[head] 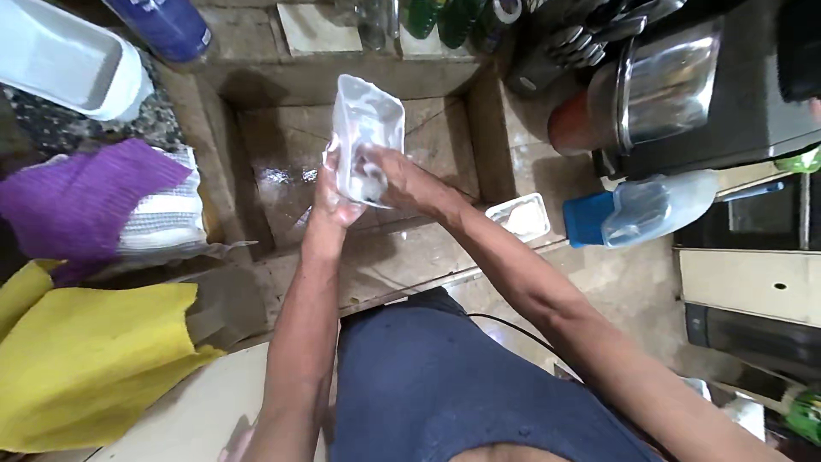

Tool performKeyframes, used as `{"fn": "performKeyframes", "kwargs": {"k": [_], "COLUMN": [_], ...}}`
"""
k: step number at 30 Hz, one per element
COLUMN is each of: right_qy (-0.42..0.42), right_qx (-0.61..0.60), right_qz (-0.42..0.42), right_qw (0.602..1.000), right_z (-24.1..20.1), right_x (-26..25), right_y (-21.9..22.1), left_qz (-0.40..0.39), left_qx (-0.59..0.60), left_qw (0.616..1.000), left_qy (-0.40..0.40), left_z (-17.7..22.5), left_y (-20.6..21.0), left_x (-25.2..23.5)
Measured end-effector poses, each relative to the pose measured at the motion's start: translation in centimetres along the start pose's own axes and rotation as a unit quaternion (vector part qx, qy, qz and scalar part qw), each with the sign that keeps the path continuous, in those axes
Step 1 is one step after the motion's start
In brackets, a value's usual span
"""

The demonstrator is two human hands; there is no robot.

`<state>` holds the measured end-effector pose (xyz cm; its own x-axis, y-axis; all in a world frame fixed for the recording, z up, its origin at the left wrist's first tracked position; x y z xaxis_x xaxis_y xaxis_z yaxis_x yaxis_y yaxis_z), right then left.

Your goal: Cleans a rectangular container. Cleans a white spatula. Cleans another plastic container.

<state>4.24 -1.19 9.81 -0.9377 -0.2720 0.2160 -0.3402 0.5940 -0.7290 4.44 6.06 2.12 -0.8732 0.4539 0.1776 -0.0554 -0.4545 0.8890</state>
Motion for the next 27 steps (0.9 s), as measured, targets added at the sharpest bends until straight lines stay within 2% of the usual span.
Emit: {"fn": "performKeyframes", "kwargs": {"k": [2,3,5,6,7,10,11,13,16,17,19,21,22,24,26,27], "right_qy": [0.007,0.040,0.095,0.095,0.069,-0.038,-0.050,-0.008,0.051,0.038,-0.029,-0.112,-0.114,-0.091,-0.082,-0.081], "right_qx": [0.031,0.054,0.061,0.050,0.031,0.051,0.074,0.113,0.091,0.064,0.021,0.030,0.062,0.141,0.184,0.198], "right_qz": [-0.020,0.016,0.147,0.192,0.199,0.048,0.013,0.021,0.095,0.093,0.014,-0.063,-0.081,-0.040,0.016,0.016], "right_qw": [0.999,0.998,0.983,0.975,0.977,0.997,0.996,0.993,0.990,0.993,0.999,0.991,0.988,0.985,0.979,0.977], "right_z": [0.0,0.4,1.0,0.7,-0.1,-0.5,0.3,1.7,2.9,3.1,3.2,3.9,5.1,7.2,7.2,6.9], "right_x": [0.0,-0.5,-1.2,-1.1,-0.4,1.5,1.5,0.8,0.2,1.1,4.0,5.8,5.7,4.4,3.7,3.9], "right_y": [-0.3,-1.3,-3.7,-4.2,-3.9,-0.1,0.3,-1.6,-4.5,-4.4,-2.9,-2.5,-2.9,-4.5,-6.4,-6.8], "left_qz": [-0.006,-0.016,-0.036,-0.032,-0.025,0.045,0.070,0.089,0.038,0.029,0.029,0.054,0.066,0.097,0.098,0.101], "left_qx": [0.006,0.006,-0.008,-0.015,-0.013,-0.035,-0.054,-0.077,-0.059,-0.056,-0.059,-0.076,-0.092,-0.115,-0.116,-0.118], "left_qw": [1.000,1.000,0.999,0.999,1.000,0.998,0.996,0.993,0.998,0.998,0.998,0.995,0.993,0.989,0.988,0.988], "left_qy": [-0.008,-0.011,-0.011,-0.004,0.002,0.011,0.007,-0.004,0.007,0.013,0.024,0.033,0.032,0.014,-0.007,-0.012], "left_z": [0.1,-0.2,-1.0,-1.0,-0.7,0.0,-0.1,-1.2,-3.3,-3.9,-4.8,-5.7,-6.3,-7.7,-8.2,-8.0], "left_y": [0.4,0.6,1.1,1.4,1.5,0.7,0.7,1.0,1.8,2.2,3.0,3.3,3.6,4.6,5.3,5.3], "left_x": [0.3,0.7,1.5,1.6,1.5,1.7,2.1,2.7,2.8,2.6,2.3,2.5,2.8,3.8,4.2,4.3]}}
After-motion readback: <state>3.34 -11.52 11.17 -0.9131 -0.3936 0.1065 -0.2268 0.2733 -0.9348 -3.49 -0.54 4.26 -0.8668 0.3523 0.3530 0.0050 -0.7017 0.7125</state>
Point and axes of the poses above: each hand's wrist, its own x-axis away from the middle knuckle, its own y-axis out of the palm, z = x × y, the point moved 8 cm from there along -x, towards the middle knuckle, and after that the axes turned 11 degrees about y, right-handed, at the moved point
